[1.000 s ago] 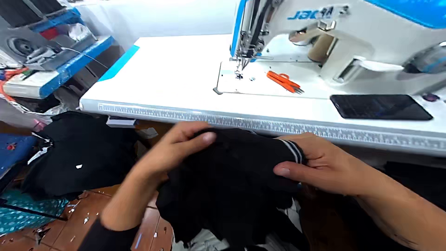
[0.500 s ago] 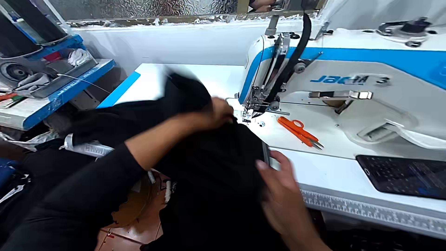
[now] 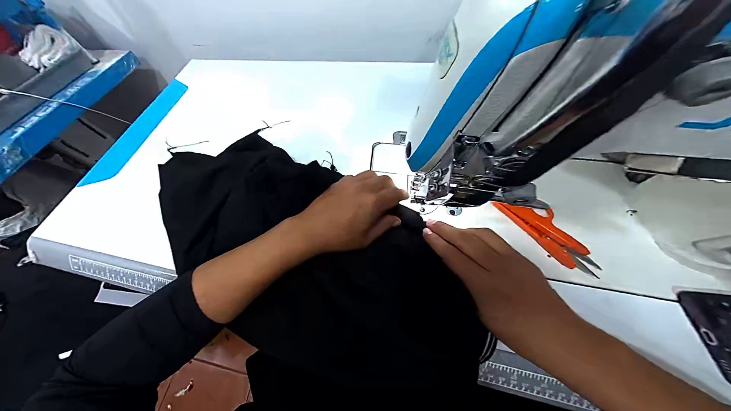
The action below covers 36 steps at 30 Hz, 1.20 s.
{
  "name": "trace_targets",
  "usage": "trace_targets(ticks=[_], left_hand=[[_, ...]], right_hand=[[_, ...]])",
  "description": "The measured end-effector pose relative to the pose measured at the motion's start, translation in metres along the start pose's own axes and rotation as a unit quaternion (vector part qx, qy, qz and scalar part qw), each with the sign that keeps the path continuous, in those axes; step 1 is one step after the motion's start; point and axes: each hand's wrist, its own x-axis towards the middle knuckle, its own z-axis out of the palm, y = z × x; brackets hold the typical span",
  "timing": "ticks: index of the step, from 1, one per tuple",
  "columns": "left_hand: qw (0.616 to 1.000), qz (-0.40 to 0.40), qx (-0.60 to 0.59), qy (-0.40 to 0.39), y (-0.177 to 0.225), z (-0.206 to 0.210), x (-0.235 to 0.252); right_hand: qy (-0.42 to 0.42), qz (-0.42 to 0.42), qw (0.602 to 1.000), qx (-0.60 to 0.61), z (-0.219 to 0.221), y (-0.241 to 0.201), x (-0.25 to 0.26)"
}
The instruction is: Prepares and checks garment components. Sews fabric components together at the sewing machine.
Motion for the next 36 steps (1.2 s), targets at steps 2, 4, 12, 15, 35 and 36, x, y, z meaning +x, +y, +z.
trace_targets(ticks=[2, 4, 12, 15, 35, 36], left_hand=[[0.999, -0.022, 0.043, -0.025, 0.009, -0.010, -0.001], [0.993, -0.012, 0.116, -0.028, 0.028, -0.015, -0.001], [0.972, -0.139, -0.009, -0.189, -0.009, -0.062, 0.019], [0.986, -0.077, 0.100, -0.106, 0.003, -0.048, 0.012], [0.997, 0.070, 0.026, 0.003, 0.012, 0.003, -0.010], [0.997, 0.077, 0.027, -0.001, 0.007, 0.002, -0.008]], right_hand=[[-0.013, -0.021, 1.000, -0.014, -0.002, 0.005, 0.000], [-0.014, -0.036, 0.999, -0.018, -0.002, 0.006, 0.002], [-0.024, -0.040, 0.999, 0.022, -0.003, 0.010, 0.005], [-0.015, -0.012, 1.000, 0.023, 0.002, 0.008, 0.004], [-0.020, -0.002, 1.000, -0.020, 0.005, 0.006, 0.005], [-0.020, 0.000, 1.000, -0.018, 0.005, 0.007, 0.006]])
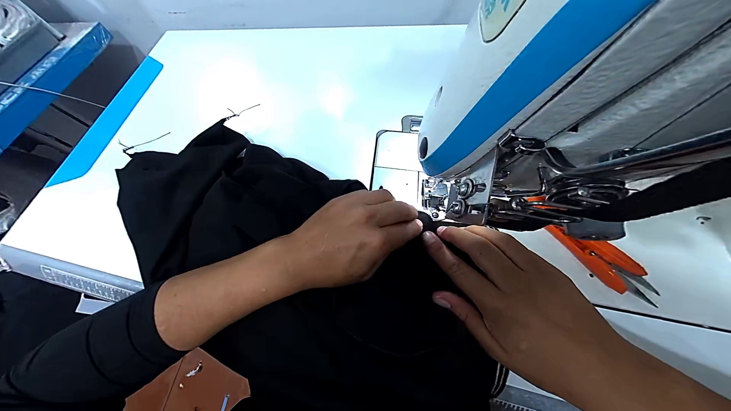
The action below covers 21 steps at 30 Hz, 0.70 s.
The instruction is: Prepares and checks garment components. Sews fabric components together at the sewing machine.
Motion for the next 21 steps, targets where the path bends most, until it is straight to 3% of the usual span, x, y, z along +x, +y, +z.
trace_targets(ticks=[9, 21], left_hand=[[0.999, 0.039, 0.017, -0.015, -0.041, -0.002, 0.022], [0.998, 0.040, 0.031, -0.041, -0.047, -0.001, 0.021]], right_hand=[[-0.025, 0.034, 0.999, -0.006, -0.003, 0.013, 0.016], [-0.047, 0.030, 0.998, 0.013, -0.005, 0.013, 0.014]])
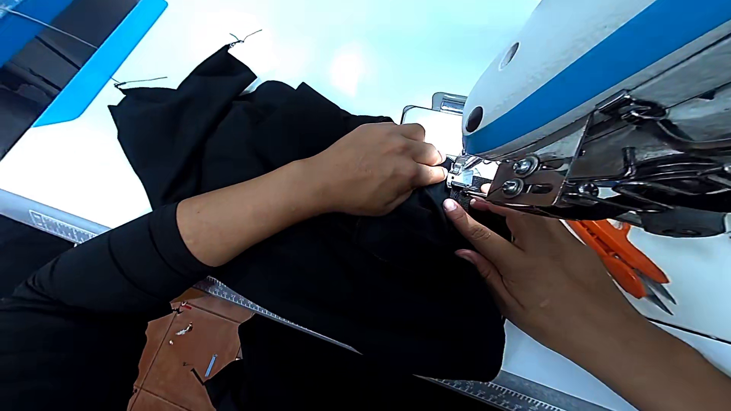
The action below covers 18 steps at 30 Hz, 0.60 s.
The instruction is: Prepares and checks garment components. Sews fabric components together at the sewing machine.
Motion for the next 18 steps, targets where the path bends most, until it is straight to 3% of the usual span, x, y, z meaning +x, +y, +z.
trace_targets(ticks=[10, 13, 16, 18], left_hand=[[1.000, -0.004, 0.009, 0.010, -0.010, 0.002, 0.004], [1.000, -0.011, 0.010, 0.023, -0.015, 0.006, 0.005], [0.998, -0.041, 0.034, 0.035, -0.017, 0.008, -0.001], [0.995, -0.087, 0.032, 0.037, 0.002, -0.012, -0.007]], right_hand=[[-0.016, -0.005, 0.999, 0.035, -0.001, 0.002, 0.000], [-0.031, -0.063, 0.994, 0.087, -0.004, 0.007, -0.006], [-0.108, -0.143, 0.976, 0.124, -0.014, 0.017, -0.014], [-0.111, -0.167, 0.971, 0.127, -0.014, 0.018, -0.017]])
